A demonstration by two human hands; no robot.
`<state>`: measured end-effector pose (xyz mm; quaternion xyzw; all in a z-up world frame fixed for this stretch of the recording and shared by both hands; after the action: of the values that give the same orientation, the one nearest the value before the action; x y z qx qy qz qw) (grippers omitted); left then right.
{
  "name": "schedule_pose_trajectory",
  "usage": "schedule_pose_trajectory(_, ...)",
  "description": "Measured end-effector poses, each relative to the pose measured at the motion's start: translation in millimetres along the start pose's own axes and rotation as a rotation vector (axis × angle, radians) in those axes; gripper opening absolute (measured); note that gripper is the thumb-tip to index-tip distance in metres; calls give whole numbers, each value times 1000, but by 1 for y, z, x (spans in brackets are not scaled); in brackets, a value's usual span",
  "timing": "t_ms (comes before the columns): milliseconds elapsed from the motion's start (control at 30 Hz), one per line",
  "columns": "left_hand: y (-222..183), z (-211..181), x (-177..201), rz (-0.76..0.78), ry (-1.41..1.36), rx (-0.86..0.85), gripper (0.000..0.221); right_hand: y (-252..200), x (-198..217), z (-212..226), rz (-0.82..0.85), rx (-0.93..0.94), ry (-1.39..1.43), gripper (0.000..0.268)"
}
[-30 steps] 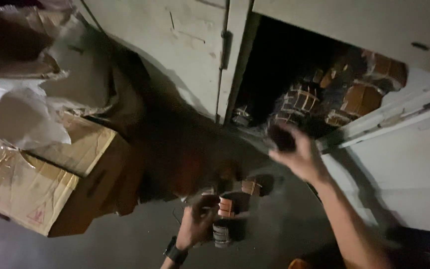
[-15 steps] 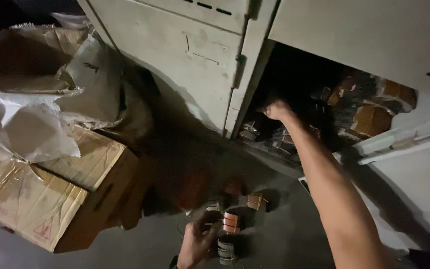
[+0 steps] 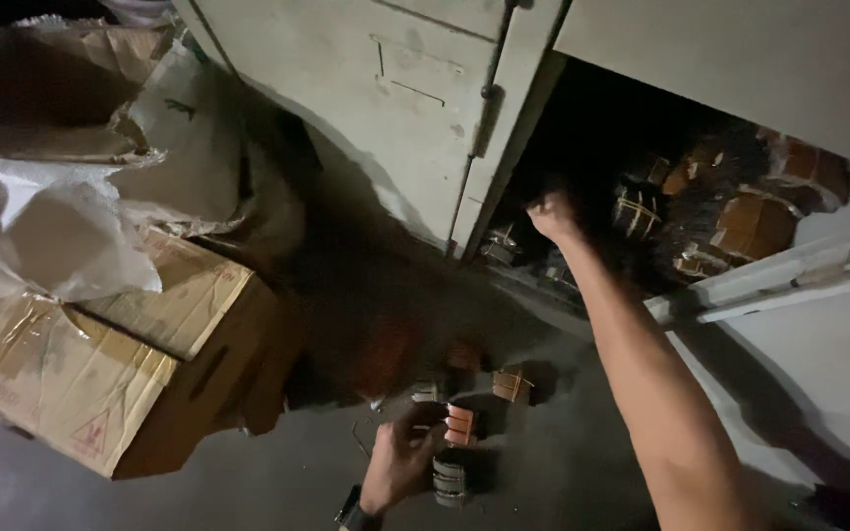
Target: Inspecting and sorting motorcycle engine components and brake shoes on a workshop floor and in a storage locker.
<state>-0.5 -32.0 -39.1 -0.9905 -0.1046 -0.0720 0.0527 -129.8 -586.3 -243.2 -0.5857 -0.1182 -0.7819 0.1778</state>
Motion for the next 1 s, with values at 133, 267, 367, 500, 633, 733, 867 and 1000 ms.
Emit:
schedule_pose_trajectory(133, -4, 3, 1, -16, -63, 28, 33, 2, 6, 2, -41, -147, 112, 24)
schedule_pose_trajectory(267, -11, 14, 2, 37, 14, 80, 36, -88, 102, 78, -105, -370, 200, 26)
schedule_pose_trajectory(367, -16, 23, 3, -9, -89, -108, 34, -206, 166, 148, -583, 136, 411, 32)
schedule_pose_trajectory(500, -14, 14, 3, -55, -46, -137, 32, -351, 128, 172, -242, 91, 509, 22)
schedule_pose_trajectory(633, -14, 13, -3, -52, -14, -53, 33, -484, 39, 174, 187, 392, 325, 42)
schedule_pose_trajectory(733, -18, 13, -8, -28, 37, -71, 33, -546, 11, 192, 399, 457, 144, 70)
schedule_pose_trajectory(867, -23, 12, -13, -20, 65, -89, 33, -572, -66, 171, 502, 318, 197, 90)
schedule_pose_trajectory(1000, -32, 17, -8, -28, 43, -88, 34, -539, -15, 167, 759, -79, 446, 74)
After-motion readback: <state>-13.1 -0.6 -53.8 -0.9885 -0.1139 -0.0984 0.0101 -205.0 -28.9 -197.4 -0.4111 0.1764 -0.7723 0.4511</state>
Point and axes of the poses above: each hand's wrist, its own y-axis towards the middle knuckle, its own x-axis out of the back of the hand, z = x × y, the point moved 5 cm from there along y, towards the middle knuckle, and after that the axes turned 13 degrees about -x, right-handed, at the moved point
